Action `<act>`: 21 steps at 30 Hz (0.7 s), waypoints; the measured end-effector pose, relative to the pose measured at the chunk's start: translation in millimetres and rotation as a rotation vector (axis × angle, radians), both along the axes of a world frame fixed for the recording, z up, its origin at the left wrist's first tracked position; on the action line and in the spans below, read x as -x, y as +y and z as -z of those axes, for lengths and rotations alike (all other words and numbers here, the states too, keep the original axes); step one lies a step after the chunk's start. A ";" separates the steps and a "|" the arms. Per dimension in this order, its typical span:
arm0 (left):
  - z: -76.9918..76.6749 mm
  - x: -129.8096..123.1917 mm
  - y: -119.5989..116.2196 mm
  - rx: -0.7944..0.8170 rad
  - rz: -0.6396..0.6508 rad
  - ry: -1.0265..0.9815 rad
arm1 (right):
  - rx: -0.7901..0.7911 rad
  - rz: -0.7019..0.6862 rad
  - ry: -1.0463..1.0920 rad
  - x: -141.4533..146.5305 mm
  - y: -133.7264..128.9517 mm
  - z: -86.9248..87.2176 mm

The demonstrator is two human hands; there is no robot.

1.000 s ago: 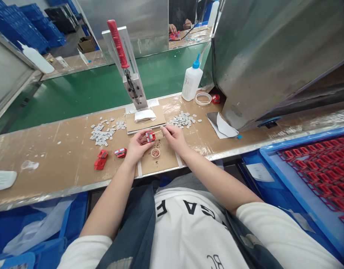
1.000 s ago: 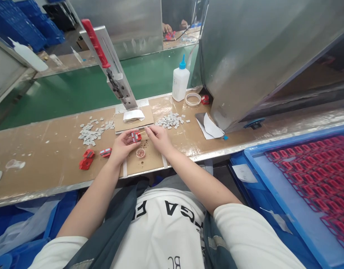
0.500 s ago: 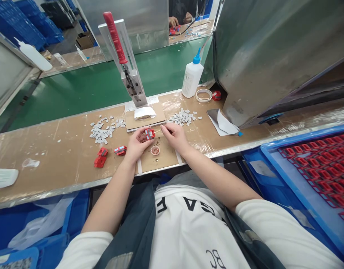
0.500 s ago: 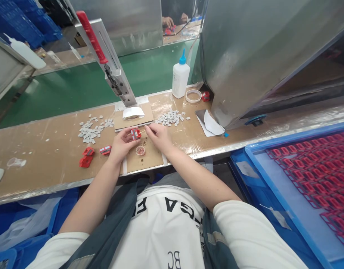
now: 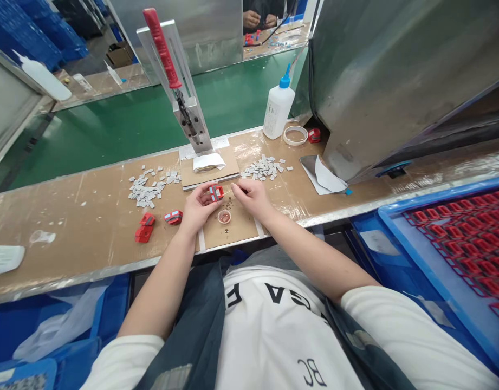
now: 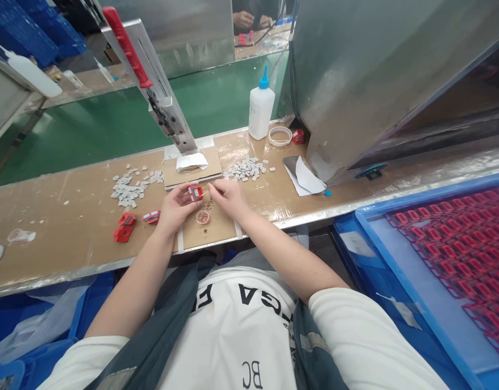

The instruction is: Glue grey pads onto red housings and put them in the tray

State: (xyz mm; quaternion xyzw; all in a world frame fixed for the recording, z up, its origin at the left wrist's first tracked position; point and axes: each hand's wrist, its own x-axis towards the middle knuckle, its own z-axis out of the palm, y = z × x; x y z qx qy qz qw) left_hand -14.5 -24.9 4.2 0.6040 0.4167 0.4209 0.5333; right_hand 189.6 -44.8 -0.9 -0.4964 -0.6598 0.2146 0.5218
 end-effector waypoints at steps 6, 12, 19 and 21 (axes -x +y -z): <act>1.0 -0.6 0.7 0.001 -0.006 0.014 | -0.001 -0.079 0.025 0.9 2.3 0.1; -0.2 -1.2 0.3 -0.011 0.007 0.045 | -0.013 -0.077 0.121 0.7 4.6 -0.8; -2.4 -0.9 -0.3 -0.012 0.022 0.069 | 0.017 -0.014 0.131 -0.7 7.9 0.1; -2.4 -0.6 -1.1 -0.012 0.027 0.062 | 0.020 0.001 0.133 -2.7 4.3 -0.6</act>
